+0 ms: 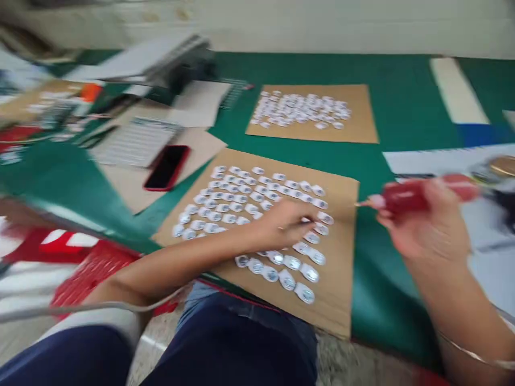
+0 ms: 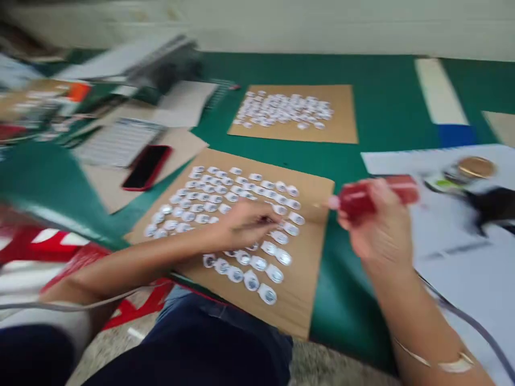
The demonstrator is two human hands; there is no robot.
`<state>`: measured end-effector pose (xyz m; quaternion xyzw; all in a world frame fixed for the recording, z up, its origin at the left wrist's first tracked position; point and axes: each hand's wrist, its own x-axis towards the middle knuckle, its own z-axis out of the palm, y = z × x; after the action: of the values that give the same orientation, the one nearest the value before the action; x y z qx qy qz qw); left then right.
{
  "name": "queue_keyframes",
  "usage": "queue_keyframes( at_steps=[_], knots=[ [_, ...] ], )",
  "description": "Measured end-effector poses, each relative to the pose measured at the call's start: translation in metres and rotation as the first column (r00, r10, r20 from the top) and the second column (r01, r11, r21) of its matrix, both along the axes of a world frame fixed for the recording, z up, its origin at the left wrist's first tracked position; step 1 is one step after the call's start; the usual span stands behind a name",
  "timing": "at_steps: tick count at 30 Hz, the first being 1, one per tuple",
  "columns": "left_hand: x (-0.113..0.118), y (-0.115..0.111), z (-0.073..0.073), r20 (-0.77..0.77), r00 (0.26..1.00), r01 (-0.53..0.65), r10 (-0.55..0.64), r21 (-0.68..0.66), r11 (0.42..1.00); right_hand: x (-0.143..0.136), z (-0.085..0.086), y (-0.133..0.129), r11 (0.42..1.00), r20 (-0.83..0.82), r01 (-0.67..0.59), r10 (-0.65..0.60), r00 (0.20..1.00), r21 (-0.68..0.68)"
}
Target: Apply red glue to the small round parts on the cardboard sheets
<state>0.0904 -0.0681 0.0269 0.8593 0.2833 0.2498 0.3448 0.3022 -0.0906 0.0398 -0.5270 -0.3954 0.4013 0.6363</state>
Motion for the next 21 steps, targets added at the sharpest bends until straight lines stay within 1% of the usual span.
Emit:
queue_keyframes(
  at_steps=[1,2,3,5,7,12,16,21],
  knots=[
    [0.000,0.006,-0.003,-0.006,0.998,-0.056,0.056,-0.013,0.998,0.007,-0.001,-0.005,0.997,-0.110,0.047,-0.053,0.992,-0.062],
    [0.001,0.010,-0.006,-0.026,0.995,-0.092,0.091,-0.015,0.996,0.010,-0.002,-0.007,0.995,-0.155,0.078,-0.087,0.984,-0.068],
    [0.002,0.012,-0.007,-0.040,0.995,-0.096,0.096,-0.005,0.995,0.011,-0.003,-0.006,0.995,-0.143,0.087,-0.093,0.985,-0.043],
    [0.003,0.010,-0.006,-0.051,0.997,-0.063,0.064,0.019,0.998,0.007,-0.003,-0.001,0.995,-0.098,0.101,-0.099,0.990,0.014],
    [0.005,0.006,-0.004,-0.066,0.998,-0.007,0.010,0.044,0.999,0.001,-0.003,0.003,0.991,-0.056,0.121,-0.118,0.991,0.050],
    [0.004,0.001,-0.004,-0.076,0.989,0.133,-0.126,0.094,0.987,-0.001,-0.008,0.002,0.976,-0.005,0.189,-0.189,0.982,0.113],
    [0.001,-0.002,-0.007,-0.034,0.990,0.139,-0.136,0.093,0.986,-0.001,-0.011,0.000,0.963,0.023,0.196,-0.203,0.979,0.184],
    [0.002,-0.005,-0.011,-0.027,0.987,0.159,-0.157,0.125,0.979,-0.005,-0.011,-0.001,0.958,0.051,0.199,-0.214,0.976,0.206]
  ],
)
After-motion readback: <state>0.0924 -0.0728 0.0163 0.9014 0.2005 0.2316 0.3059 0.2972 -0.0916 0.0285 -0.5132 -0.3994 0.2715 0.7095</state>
